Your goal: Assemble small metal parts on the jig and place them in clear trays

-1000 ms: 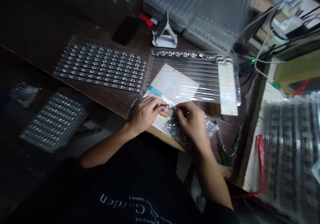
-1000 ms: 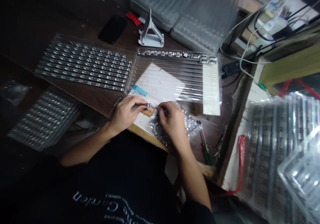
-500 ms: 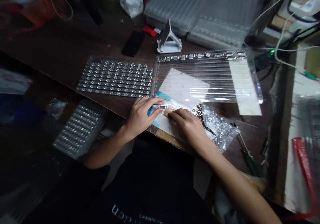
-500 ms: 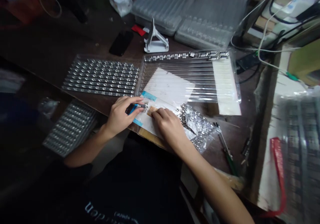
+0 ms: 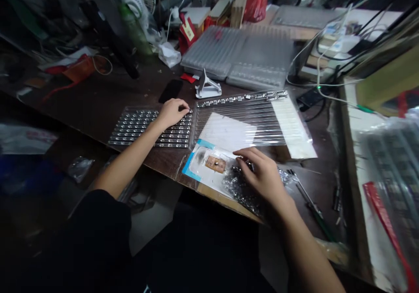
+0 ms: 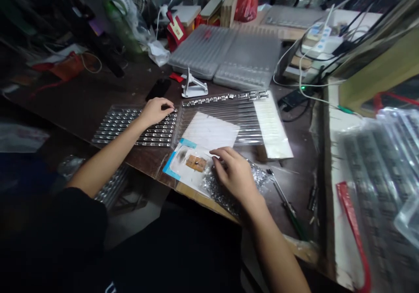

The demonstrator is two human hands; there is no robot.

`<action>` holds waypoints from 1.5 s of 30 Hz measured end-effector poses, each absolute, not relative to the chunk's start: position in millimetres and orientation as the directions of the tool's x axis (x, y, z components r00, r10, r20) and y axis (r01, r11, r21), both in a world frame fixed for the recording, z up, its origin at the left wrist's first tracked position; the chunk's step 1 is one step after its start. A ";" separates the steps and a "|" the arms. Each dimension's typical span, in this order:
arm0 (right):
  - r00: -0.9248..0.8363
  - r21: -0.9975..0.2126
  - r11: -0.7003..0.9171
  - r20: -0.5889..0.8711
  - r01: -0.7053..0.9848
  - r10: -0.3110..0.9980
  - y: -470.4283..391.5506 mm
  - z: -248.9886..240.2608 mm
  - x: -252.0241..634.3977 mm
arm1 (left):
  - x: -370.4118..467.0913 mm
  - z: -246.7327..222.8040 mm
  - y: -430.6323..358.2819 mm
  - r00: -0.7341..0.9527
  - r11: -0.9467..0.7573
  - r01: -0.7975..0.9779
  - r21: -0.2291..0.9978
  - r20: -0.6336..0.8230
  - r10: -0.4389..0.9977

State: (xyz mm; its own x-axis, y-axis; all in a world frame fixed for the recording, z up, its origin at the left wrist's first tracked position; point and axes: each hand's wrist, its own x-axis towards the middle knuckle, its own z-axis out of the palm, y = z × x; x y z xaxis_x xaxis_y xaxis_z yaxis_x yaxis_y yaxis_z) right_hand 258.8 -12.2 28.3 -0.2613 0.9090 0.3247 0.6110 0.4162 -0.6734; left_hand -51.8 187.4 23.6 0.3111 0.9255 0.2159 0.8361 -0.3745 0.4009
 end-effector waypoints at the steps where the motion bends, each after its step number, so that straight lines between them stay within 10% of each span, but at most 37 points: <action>1: -0.271 -0.655 0.401 0.295 0.640 0.916 -11.3 28.0 261.9 | -52.7 23.3 189.1 0.327 -0.378 0.851 0.364 0.197 0.924; 11: -0.301 -0.374 0.282 0.007 0.883 0.954 -18.0 27.0 252.4 | -69.9 45.6 204.9 0.323 -0.328 0.922 0.208 0.057 0.945; 17: -0.298 -0.352 0.265 -0.041 0.898 0.954 -20.8 31.6 244.7 | 23.2 61.0 204.5 0.470 -0.517 0.786 0.338 0.216 0.856; 29: -0.206 -0.711 0.264 0.169 0.652 0.964 -16.5 25.2 255.6 | 208.2 51.0 206.7 0.610 -0.718 0.642 0.268 0.389 0.691; 39: -0.177 -0.784 0.315 0.260 0.536 0.949 -15.5 21.7 254.8 | 116.8 70.5 117.9 0.565 -0.706 0.392 0.590 0.451 0.690; 45: -0.165 -0.782 0.298 0.248 0.548 0.955 -13.7 25.3 251.8 | 34.2 40.6 34.6 0.450 -0.482 0.514 0.710 0.256 0.856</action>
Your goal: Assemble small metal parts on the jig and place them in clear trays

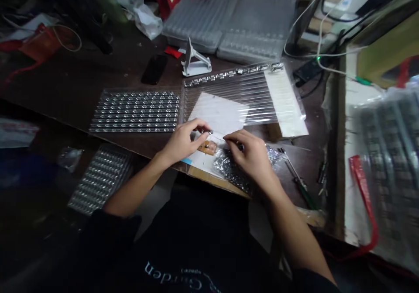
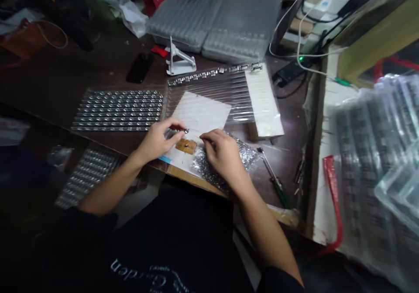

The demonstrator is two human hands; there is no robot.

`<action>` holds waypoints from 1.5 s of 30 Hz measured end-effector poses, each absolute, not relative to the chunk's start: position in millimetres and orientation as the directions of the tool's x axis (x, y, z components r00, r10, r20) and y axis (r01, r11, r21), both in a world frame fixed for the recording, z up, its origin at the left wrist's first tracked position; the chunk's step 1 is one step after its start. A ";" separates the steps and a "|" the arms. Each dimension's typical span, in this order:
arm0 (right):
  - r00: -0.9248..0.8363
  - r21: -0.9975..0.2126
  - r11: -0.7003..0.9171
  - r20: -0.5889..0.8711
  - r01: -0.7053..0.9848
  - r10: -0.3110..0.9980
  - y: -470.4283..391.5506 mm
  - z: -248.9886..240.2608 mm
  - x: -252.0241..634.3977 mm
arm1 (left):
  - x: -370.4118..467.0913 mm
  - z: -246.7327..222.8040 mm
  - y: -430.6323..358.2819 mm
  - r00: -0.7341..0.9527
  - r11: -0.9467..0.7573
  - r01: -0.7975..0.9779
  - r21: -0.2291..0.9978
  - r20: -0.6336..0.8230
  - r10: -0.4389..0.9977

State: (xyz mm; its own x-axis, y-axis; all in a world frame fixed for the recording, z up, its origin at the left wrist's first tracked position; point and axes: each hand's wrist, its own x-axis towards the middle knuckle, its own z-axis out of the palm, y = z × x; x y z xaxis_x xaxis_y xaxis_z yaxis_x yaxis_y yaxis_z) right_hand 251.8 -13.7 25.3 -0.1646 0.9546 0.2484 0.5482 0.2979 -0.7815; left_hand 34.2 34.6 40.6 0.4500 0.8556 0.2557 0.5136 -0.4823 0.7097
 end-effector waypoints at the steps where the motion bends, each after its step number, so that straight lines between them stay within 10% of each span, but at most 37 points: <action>1: -0.161 -0.779 0.294 0.246 0.554 0.956 -13.6 25.5 250.4 | 26.5 31.6 28.4 0.430 -0.447 0.529 0.722 0.227 0.874; 24: -0.274 -0.607 0.314 0.161 0.730 0.948 -14.1 15.8 228.7 | 14.1 -7.1 13.2 0.500 -0.550 0.457 0.699 0.310 0.809; 30: -0.351 -0.588 0.338 0.097 0.735 0.931 -11.0 14.4 216.0 | 6.4 0.5 10.3 0.261 -0.425 0.469 0.774 0.338 0.904; 37: -0.504 -0.424 0.474 0.047 0.771 0.862 -15.9 16.4 206.6 | -9.5 -0.4 -2.3 0.363 -0.418 0.703 0.575 0.215 0.907; 45: -0.389 -0.588 0.292 -0.043 0.755 0.920 -17.1 36.2 243.2 | 12.3 4.3 0.0 0.299 -0.426 0.636 0.643 0.304 0.905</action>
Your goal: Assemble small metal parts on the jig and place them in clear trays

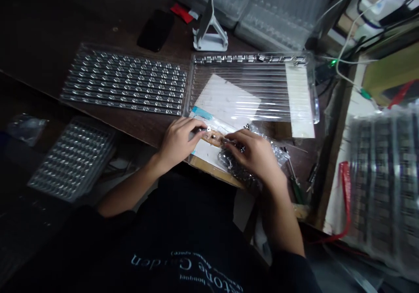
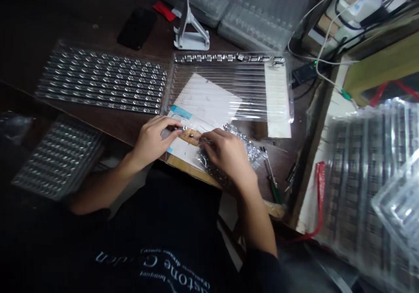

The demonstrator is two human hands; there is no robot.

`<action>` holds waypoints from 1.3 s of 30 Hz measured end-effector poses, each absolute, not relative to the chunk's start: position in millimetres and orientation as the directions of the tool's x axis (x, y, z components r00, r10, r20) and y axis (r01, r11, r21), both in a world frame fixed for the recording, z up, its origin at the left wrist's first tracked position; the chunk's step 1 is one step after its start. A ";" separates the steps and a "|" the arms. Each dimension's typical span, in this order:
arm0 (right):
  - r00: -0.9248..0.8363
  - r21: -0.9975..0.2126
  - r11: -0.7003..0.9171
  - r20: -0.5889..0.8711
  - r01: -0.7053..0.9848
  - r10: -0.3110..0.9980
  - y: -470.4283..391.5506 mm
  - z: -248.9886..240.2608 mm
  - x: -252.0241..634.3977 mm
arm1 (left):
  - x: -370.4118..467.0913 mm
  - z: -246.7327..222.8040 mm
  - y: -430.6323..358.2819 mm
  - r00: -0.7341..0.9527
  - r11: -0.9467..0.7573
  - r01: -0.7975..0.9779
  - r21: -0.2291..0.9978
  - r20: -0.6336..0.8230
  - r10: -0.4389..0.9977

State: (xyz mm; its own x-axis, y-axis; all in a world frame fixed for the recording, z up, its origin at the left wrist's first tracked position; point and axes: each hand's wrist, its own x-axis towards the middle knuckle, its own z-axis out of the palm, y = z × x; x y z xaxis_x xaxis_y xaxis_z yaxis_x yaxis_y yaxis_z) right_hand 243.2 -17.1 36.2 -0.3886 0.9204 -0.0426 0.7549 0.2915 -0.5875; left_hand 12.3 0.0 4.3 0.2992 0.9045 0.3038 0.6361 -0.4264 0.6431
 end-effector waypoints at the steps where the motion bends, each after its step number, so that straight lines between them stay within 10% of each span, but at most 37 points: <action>1: -0.392 -0.607 0.272 -0.071 0.747 0.917 -18.1 40.5 250.8 | 16.6 4.8 -0.4 0.299 -0.439 0.608 0.661 0.322 0.898; 18: -0.539 -0.828 0.181 -0.164 0.530 0.827 -25.1 65.8 279.5 | 25.5 2.3 -3.2 0.265 -0.397 0.551 0.734 0.297 0.917; 23: -0.236 -0.722 0.070 -0.132 0.689 0.963 -21.0 48.7 268.9 | 24.7 2.7 -3.3 0.278 -0.408 0.535 0.739 0.302 0.912; 30: -0.367 -0.473 0.321 -0.005 0.820 0.930 -14.2 31.5 244.1 | 24.2 3.8 -3.4 0.284 -0.402 0.539 0.740 0.290 0.914; 39: -0.363 -0.464 0.303 -0.042 0.832 0.931 -17.3 27.2 243.2 | 38.6 7.2 -1.8 0.307 -0.410 0.491 0.768 0.287 0.907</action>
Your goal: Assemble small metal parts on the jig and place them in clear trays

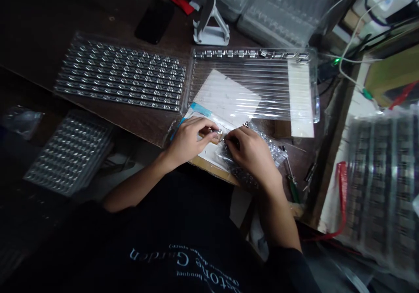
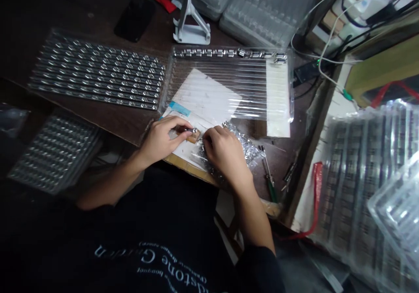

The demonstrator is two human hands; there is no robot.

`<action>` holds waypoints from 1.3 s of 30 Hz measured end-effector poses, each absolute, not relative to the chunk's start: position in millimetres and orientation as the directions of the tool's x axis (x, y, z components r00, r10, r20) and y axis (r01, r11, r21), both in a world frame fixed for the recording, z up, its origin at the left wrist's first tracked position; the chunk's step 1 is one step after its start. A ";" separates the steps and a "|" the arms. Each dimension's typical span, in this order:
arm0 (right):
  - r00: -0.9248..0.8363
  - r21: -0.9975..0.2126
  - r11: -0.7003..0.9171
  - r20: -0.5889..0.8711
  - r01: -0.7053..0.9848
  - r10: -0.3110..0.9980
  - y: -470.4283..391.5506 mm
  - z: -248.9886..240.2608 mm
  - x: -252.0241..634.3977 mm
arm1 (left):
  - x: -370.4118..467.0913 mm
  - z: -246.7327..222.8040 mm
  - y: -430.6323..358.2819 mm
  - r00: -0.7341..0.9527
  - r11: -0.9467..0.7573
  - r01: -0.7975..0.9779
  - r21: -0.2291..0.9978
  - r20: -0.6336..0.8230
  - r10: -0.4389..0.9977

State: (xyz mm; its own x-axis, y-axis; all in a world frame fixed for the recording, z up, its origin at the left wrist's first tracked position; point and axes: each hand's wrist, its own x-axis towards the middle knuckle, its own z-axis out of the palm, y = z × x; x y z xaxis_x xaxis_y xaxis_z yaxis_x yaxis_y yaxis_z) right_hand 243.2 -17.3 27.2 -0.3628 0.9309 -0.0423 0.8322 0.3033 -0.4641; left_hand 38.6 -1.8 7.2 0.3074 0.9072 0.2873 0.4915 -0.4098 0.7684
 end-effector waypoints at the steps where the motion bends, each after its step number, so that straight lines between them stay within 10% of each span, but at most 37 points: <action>1: -0.356 -0.471 0.295 -0.043 0.831 0.933 -17.9 27.7 244.2 | 40.8 6.6 -1.7 0.316 -0.413 0.491 0.767 0.285 0.905; 21: -0.273 -0.659 0.250 0.070 0.709 0.960 -17.7 28.3 259.0 | 45.4 -3.4 -3.5 0.328 -0.438 0.543 0.717 0.299 0.896; 39: -0.583 -0.321 0.567 0.055 0.758 0.811 -14.6 19.0 210.4 | -13.3 25.3 0.7 0.266 -0.471 0.619 0.629 0.397 0.879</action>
State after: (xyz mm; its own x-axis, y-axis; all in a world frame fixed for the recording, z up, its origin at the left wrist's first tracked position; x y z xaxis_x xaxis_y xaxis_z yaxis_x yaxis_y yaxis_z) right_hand 210.4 -14.6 19.0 -0.5831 0.8105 0.0554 0.7584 0.5674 -0.3208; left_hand -13.3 0.7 25.3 0.2656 0.8787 0.3966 0.6190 -0.4708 0.6286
